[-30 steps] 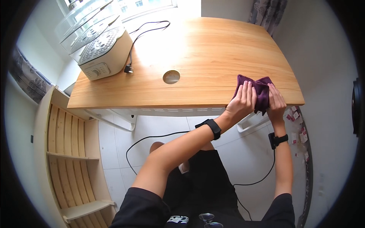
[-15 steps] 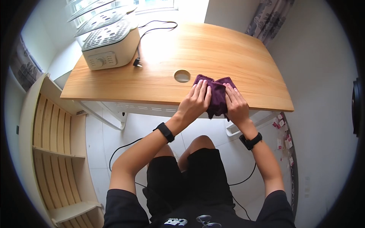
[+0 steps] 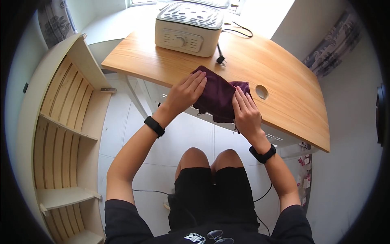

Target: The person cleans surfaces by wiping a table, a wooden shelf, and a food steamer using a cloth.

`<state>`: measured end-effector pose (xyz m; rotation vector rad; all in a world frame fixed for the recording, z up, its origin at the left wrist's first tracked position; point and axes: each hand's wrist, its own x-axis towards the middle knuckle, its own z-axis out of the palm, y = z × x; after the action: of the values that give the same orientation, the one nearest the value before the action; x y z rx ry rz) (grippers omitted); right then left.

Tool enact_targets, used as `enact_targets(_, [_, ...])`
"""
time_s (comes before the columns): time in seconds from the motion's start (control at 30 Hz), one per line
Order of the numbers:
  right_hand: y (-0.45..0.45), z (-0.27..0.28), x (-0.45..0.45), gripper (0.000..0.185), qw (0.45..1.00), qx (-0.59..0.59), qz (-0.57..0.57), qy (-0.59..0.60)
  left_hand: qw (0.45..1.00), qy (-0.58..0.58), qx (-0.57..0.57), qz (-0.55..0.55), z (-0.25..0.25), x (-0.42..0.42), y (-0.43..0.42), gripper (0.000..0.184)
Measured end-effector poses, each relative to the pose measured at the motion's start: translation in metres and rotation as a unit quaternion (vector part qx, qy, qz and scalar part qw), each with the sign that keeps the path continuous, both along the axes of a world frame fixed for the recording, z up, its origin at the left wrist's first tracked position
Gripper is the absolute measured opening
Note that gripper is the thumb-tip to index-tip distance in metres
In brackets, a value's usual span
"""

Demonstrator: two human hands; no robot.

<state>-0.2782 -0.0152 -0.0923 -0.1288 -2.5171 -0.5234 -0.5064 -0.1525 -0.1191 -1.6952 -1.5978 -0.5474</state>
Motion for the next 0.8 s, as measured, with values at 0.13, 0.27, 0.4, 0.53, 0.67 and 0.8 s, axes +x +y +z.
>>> enact_targets(0.13, [-0.023, 0.000, -0.044, 0.036, 1.000, 0.006, 0.009, -0.005, 0.999, -0.031, -0.002, 0.041, 0.003, -0.042, -0.028, 0.037])
enact_targets(0.27, [-0.042, -0.001, -0.087, 0.039, 1.000, 0.016, 0.011, -0.006, 0.994, -0.053, -0.011, 0.093, 0.004, -0.087, -0.053, 0.043])
enact_targets(0.4, [-0.061, -0.003, -0.124, 0.045, 0.999, 0.016, -0.019, -0.024, 0.985, -0.073, -0.072, 0.139, 0.008, -0.126, -0.077, 0.054])
enact_targets(0.53, [-0.074, -0.004, -0.160, 0.048, 0.999, -0.018, -0.014, -0.033, 0.966, -0.118, -0.146, 0.180, 0.018, -0.153, -0.093, 0.067])
enact_targets(0.67, [-0.078, -0.008, -0.181, 0.049, 0.998, -0.046, -0.015, -0.029, 0.940, -0.138, -0.226, 0.214, 0.031, -0.162, -0.094, 0.081])
enact_targets(0.8, [-0.079, -0.006, -0.176, 0.050, 0.997, -0.078, -0.007, -0.022, 0.923, -0.138, -0.265, 0.241, 0.033, -0.152, -0.090, 0.090])
